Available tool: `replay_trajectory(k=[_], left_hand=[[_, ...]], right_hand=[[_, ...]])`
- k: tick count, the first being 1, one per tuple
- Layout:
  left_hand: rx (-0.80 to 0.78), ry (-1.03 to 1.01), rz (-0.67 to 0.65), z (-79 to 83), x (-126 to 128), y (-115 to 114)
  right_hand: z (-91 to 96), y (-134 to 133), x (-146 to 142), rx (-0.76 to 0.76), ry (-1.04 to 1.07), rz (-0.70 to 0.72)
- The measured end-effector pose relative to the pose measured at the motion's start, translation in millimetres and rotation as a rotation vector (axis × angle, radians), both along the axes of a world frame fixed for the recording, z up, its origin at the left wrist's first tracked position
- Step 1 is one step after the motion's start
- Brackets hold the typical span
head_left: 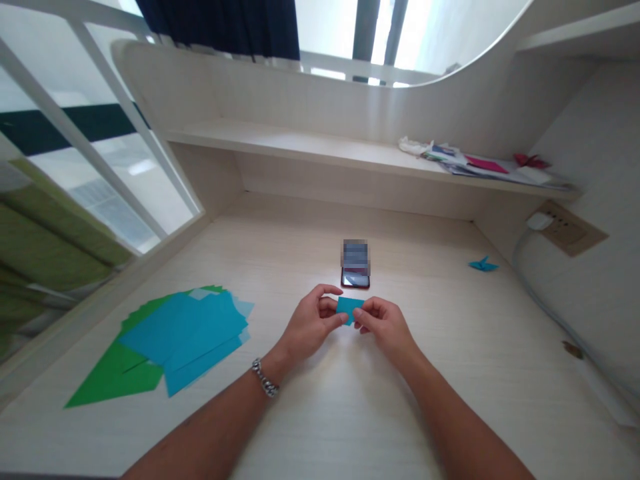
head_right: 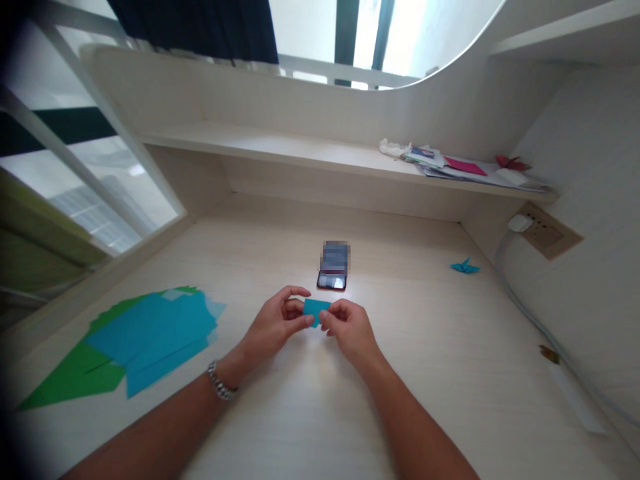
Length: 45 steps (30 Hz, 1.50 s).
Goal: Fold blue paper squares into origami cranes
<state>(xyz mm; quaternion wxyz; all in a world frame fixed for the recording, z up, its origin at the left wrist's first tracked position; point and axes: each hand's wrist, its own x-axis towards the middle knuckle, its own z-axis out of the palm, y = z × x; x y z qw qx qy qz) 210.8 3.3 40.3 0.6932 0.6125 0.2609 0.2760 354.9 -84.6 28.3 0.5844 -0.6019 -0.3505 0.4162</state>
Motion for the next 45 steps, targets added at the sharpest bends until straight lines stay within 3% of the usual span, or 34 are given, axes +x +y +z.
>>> replay_trajectory(k=[10,24,31,37,45], left_hand=[[-0.003,0.01,-0.068,-10.2,0.9,3.3],[0.002,0.054,-0.043,-4.0,0.6,0.4],[-0.043,-0.012,-0.034,-1.2,0.4,0.7],[-0.06,-0.042,-0.02,-2.3,0.6,0.5],[0.052,-0.035,-0.005,0.1,0.0,-0.5]], right_hand=[[0.8,-2.2,3.3,-0.015,0.043,-0.002],[12.7,-7.3,5.4,-0.05,0.114,0.1],[15.9,-7.5,2.9,-0.048,0.178,0.016],[16.0,-7.8,5.3,-0.061,0.258,0.057],[13.5,-6.1,4.2,-0.046,0.297,-0.031]])
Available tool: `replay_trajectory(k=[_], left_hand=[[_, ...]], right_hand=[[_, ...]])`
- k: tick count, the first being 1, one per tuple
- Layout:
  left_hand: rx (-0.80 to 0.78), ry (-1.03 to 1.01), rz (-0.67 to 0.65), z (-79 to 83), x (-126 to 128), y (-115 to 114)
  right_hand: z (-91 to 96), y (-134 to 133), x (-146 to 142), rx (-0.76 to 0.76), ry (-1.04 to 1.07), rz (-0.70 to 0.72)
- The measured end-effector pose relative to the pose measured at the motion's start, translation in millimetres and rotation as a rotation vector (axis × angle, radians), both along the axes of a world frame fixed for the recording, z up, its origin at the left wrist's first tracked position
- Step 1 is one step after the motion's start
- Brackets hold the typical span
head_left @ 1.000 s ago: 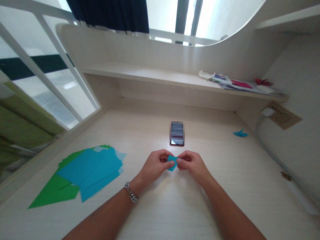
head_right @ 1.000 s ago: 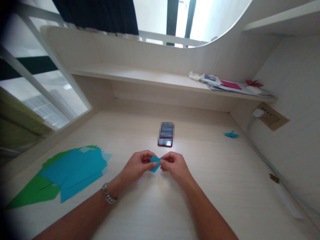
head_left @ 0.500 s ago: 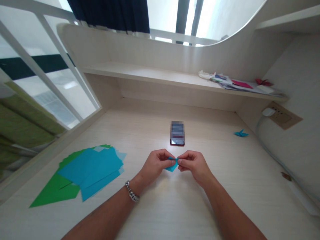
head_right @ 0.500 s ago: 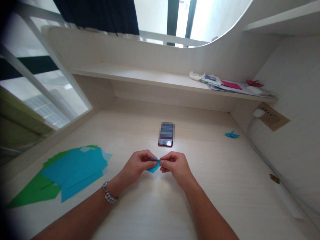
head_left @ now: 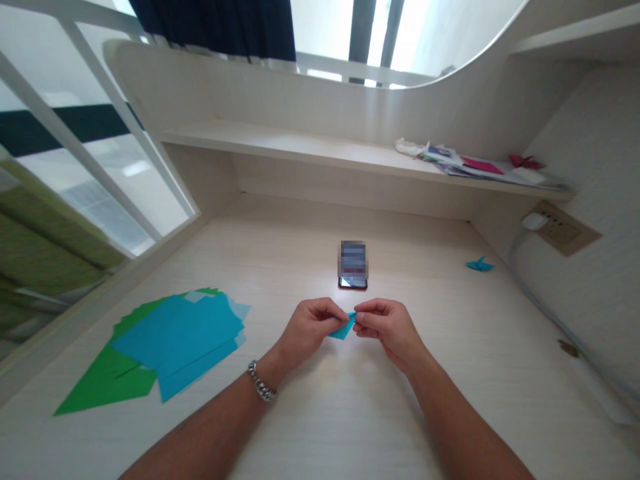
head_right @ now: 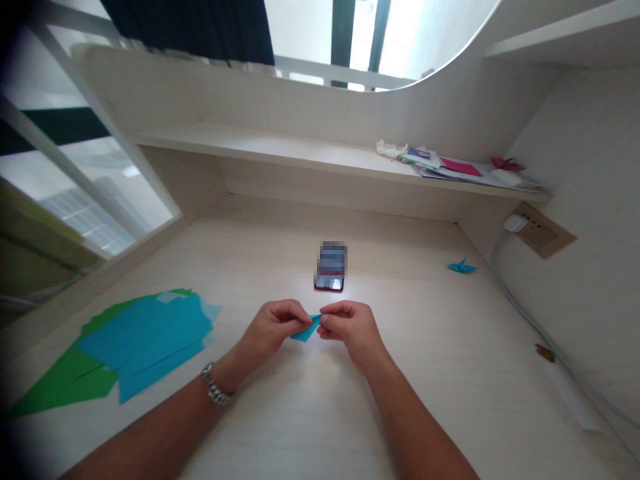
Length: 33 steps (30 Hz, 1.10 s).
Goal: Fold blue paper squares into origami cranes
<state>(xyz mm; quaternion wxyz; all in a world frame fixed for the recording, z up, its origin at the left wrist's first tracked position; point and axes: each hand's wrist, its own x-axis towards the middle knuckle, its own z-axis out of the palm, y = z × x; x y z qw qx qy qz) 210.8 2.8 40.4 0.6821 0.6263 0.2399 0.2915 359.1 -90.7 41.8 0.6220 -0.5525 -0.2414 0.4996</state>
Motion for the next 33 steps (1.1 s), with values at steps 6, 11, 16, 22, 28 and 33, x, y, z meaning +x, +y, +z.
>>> replay_trajectory(k=[6,11,16,22,28,33], left_hand=[[0.042,0.0,-0.012,1.1,-0.4,0.1],[0.081,-0.015,-0.033,-1.4,-0.6,0.1],[0.064,0.023,-0.033,-0.2,-0.3,-0.9],[0.085,0.055,-0.036,1.6,-0.7,-0.4],[0.068,0.016,-0.037,2.7,-0.2,0.9],[0.058,0.02,-0.022,2.7,-0.4,0.2]], right_hand=[[3.0,-1.0,1.1,0.006,0.052,0.028],[4.6,-1.0,0.5,-0.012,0.028,0.001],[3.8,-0.7,1.1,-0.004,-0.021,0.001],[5.6,-1.5,0.6,-0.013,-0.009,0.013],[4.7,-2.8,1.2,0.0,0.064,0.037],[4.6,-2.7,2.2,0.014,0.074,0.067]])
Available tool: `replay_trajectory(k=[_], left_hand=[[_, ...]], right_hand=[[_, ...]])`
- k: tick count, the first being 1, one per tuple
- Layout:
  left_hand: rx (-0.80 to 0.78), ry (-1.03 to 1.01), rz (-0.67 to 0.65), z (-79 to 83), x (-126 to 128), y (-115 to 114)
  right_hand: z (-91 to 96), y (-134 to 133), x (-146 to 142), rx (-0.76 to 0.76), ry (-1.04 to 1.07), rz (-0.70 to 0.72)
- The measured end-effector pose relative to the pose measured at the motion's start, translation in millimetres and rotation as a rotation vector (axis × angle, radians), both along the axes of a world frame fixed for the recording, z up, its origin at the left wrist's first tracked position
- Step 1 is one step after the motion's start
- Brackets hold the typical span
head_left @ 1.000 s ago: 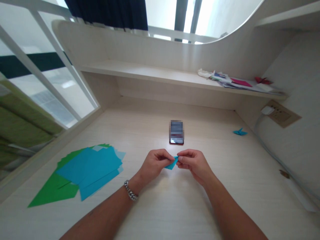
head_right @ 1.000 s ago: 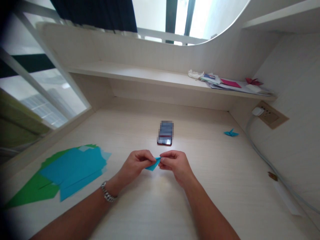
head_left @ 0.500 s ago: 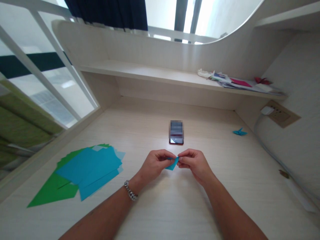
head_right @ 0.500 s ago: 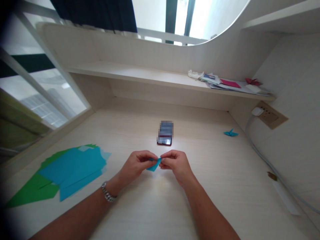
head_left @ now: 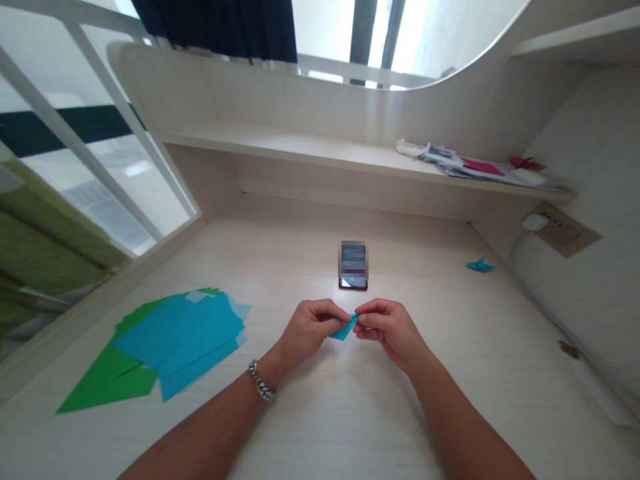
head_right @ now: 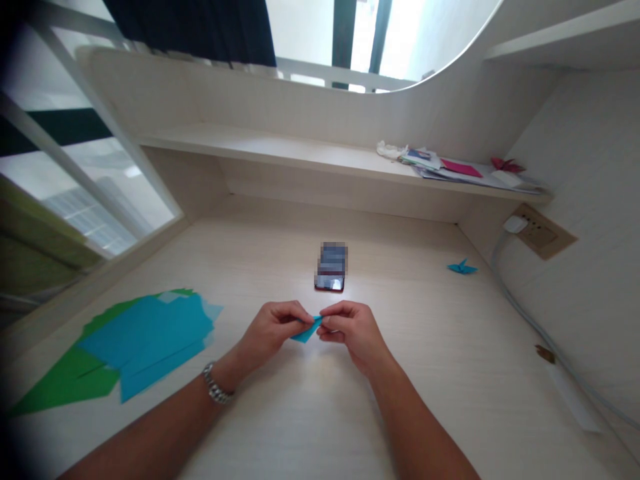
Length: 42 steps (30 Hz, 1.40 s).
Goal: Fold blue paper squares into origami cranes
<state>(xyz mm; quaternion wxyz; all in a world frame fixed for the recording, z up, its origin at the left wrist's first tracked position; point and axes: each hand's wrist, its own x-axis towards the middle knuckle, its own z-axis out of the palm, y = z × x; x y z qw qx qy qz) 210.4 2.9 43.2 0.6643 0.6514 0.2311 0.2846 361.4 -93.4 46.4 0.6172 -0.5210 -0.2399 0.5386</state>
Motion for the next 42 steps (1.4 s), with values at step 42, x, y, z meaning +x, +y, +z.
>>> replay_trajectory(k=[42], left_hand=[[0.054,0.135,-0.075,-1.0,-2.3,0.6]], right_hand=[[-12.9,0.6,5.4,-0.006,-0.291,0.114]])
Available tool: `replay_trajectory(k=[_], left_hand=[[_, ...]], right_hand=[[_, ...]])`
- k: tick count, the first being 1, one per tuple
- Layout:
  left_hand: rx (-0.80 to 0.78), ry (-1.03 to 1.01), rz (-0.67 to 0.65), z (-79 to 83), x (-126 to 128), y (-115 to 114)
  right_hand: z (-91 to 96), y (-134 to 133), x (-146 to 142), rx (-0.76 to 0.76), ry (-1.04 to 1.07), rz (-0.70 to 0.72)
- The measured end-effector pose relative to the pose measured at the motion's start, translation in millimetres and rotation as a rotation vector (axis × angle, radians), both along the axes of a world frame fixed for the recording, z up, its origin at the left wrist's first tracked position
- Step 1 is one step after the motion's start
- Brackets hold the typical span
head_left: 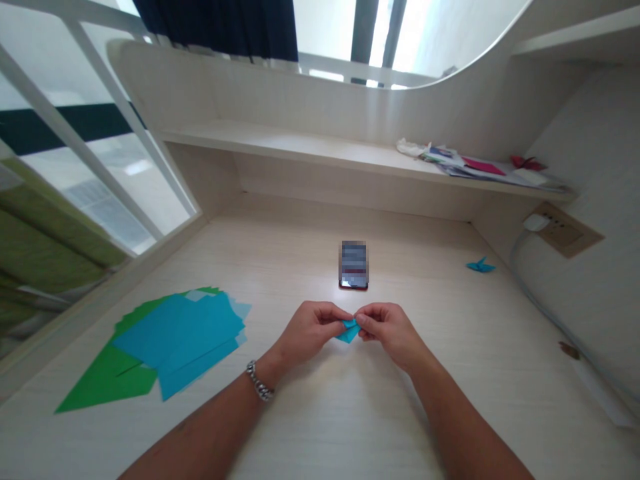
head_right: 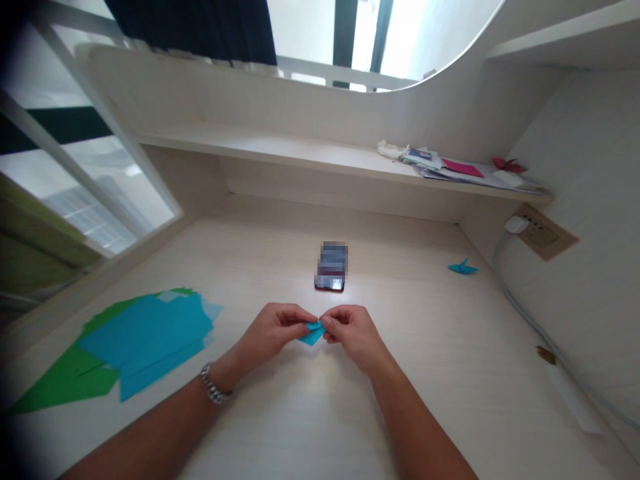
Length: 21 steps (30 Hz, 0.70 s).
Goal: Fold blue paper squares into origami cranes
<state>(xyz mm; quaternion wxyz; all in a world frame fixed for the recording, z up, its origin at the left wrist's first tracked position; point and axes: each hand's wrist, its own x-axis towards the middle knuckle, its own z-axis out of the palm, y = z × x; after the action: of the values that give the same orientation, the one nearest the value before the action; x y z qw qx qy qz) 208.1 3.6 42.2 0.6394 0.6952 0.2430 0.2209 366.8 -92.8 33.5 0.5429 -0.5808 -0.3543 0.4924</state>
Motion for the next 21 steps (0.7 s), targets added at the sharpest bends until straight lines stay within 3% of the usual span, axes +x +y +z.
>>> replay_trajectory(k=[5,11,21], left_hand=[[0.0,0.024,-0.016,3.0,-1.3,3.1],[-0.23,-0.032,0.017,3.0,0.0,2.0],[-0.079,0.025,0.018,1.1,1.6,2.1]], right_hand=[[4.0,-1.1,0.2,-0.007,-0.051,0.004],[6.6,-0.5,-3.7,0.023,-0.179,-0.028],[1.8,1.1,-10.3,0.025,-0.286,-0.039]])
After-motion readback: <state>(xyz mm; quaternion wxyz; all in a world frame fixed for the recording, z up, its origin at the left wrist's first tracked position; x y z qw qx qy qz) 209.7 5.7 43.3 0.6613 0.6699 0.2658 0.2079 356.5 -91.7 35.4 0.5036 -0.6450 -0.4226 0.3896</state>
